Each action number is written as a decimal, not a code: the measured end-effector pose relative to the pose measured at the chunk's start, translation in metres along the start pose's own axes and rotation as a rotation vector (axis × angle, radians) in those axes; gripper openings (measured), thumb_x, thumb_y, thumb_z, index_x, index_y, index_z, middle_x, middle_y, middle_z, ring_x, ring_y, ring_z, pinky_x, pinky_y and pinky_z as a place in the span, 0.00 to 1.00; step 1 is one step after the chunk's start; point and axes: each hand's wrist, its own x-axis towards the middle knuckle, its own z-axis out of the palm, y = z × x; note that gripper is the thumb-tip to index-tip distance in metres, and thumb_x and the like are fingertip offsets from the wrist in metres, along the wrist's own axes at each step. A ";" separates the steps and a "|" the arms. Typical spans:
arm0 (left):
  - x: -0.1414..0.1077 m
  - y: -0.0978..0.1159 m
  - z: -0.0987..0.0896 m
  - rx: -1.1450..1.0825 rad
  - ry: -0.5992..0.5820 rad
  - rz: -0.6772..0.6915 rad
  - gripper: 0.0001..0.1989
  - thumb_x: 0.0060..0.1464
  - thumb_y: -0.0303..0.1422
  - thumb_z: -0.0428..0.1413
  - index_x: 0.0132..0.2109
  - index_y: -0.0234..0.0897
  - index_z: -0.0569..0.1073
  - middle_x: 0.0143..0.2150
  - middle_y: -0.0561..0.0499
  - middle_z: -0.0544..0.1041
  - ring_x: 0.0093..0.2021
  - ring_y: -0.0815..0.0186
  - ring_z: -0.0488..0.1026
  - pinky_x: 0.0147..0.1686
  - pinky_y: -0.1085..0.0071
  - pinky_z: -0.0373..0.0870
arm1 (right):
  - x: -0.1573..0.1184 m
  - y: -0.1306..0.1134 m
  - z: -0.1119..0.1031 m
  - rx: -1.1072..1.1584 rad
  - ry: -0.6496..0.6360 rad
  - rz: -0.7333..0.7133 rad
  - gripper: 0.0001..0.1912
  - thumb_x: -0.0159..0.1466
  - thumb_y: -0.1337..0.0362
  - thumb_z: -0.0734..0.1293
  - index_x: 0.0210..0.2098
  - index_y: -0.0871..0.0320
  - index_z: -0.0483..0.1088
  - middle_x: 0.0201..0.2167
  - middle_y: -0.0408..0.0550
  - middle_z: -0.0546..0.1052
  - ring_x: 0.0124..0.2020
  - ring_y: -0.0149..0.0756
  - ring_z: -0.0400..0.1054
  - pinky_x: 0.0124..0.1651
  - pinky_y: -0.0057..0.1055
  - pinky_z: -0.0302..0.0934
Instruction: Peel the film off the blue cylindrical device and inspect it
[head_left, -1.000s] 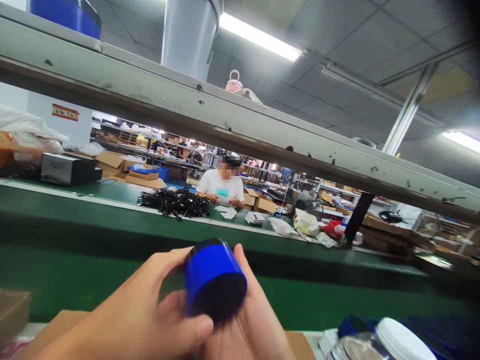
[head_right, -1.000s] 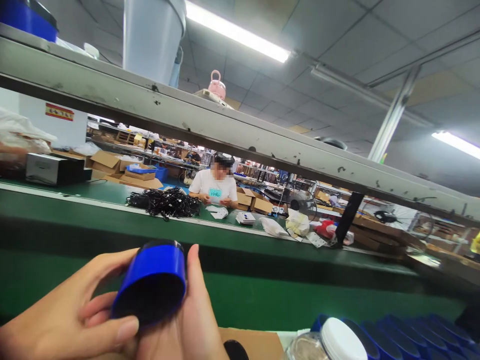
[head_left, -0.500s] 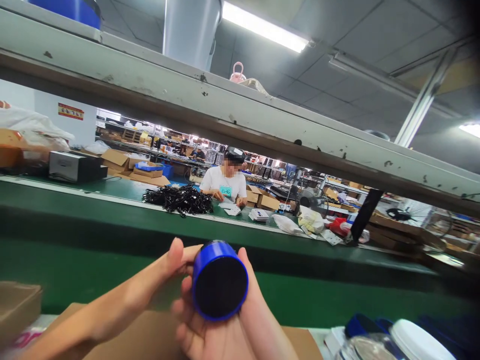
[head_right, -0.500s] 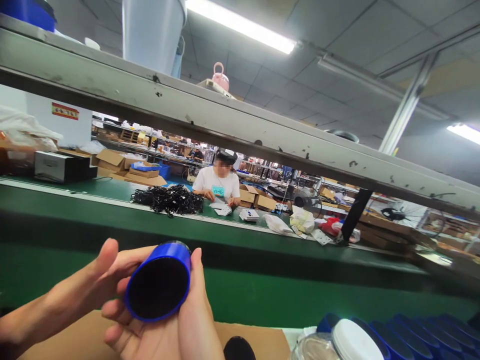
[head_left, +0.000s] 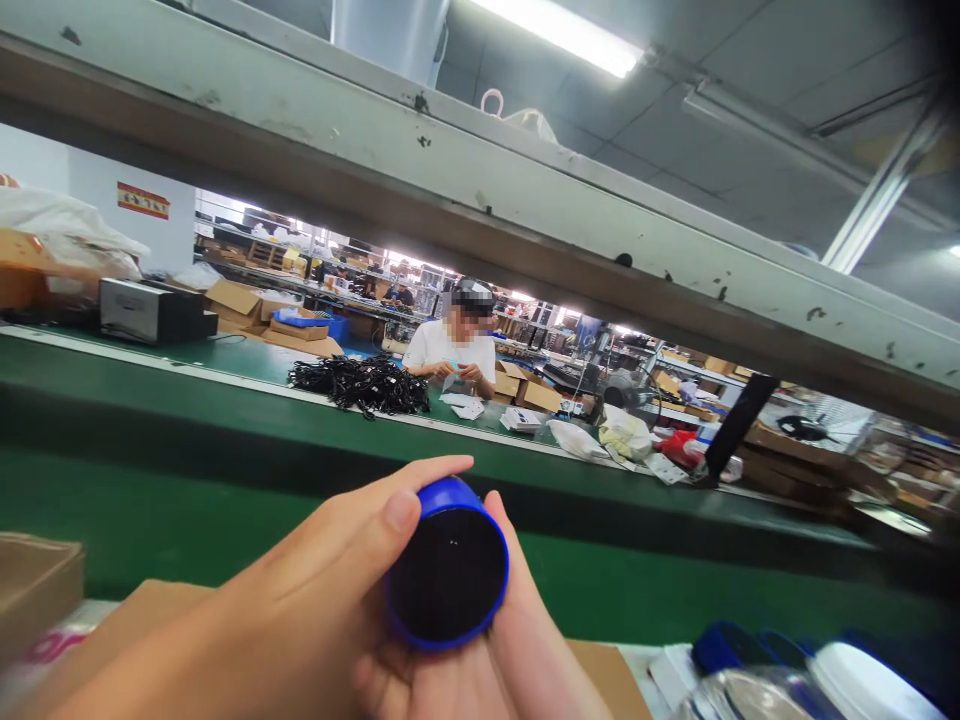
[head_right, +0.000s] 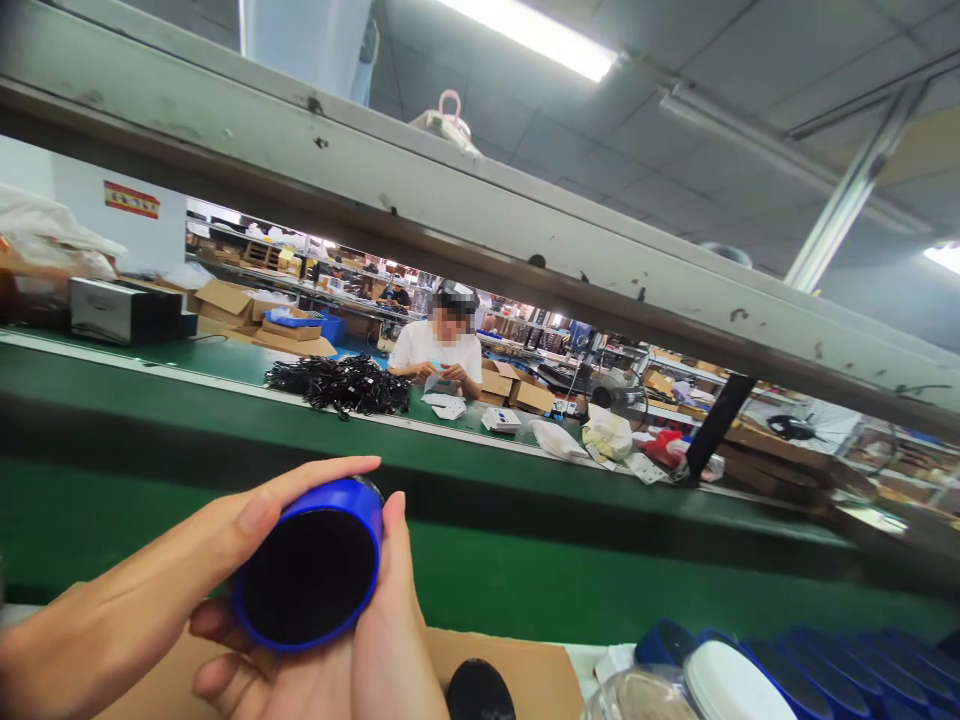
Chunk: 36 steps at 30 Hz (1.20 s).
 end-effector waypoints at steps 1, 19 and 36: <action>-0.003 -0.003 -0.003 0.103 0.021 -0.007 0.32 0.57 0.65 0.48 0.63 0.64 0.70 0.65 0.63 0.74 0.68 0.56 0.67 0.64 0.67 0.67 | 0.000 0.000 0.001 0.000 -0.003 -0.001 0.53 0.68 0.31 0.38 0.24 0.62 0.77 0.17 0.49 0.78 0.17 0.31 0.73 0.21 0.24 0.59; -0.025 -0.002 -0.008 0.303 0.142 0.089 0.25 0.60 0.52 0.53 0.64 0.62 0.70 0.65 0.60 0.74 0.58 0.46 0.76 0.42 0.69 0.79 | 0.032 0.021 -0.040 0.045 -0.392 -0.112 0.48 0.56 0.22 0.55 0.37 0.60 0.81 0.28 0.49 0.81 0.28 0.38 0.76 0.33 0.32 0.68; -0.035 0.028 0.020 0.069 -0.268 0.153 0.33 0.56 0.64 0.50 0.66 0.63 0.66 0.67 0.58 0.70 0.69 0.48 0.65 0.68 0.57 0.64 | -0.022 0.046 -0.051 0.031 -0.220 -0.233 0.48 0.49 0.22 0.64 0.35 0.64 0.79 0.29 0.50 0.82 0.25 0.34 0.75 0.32 0.30 0.69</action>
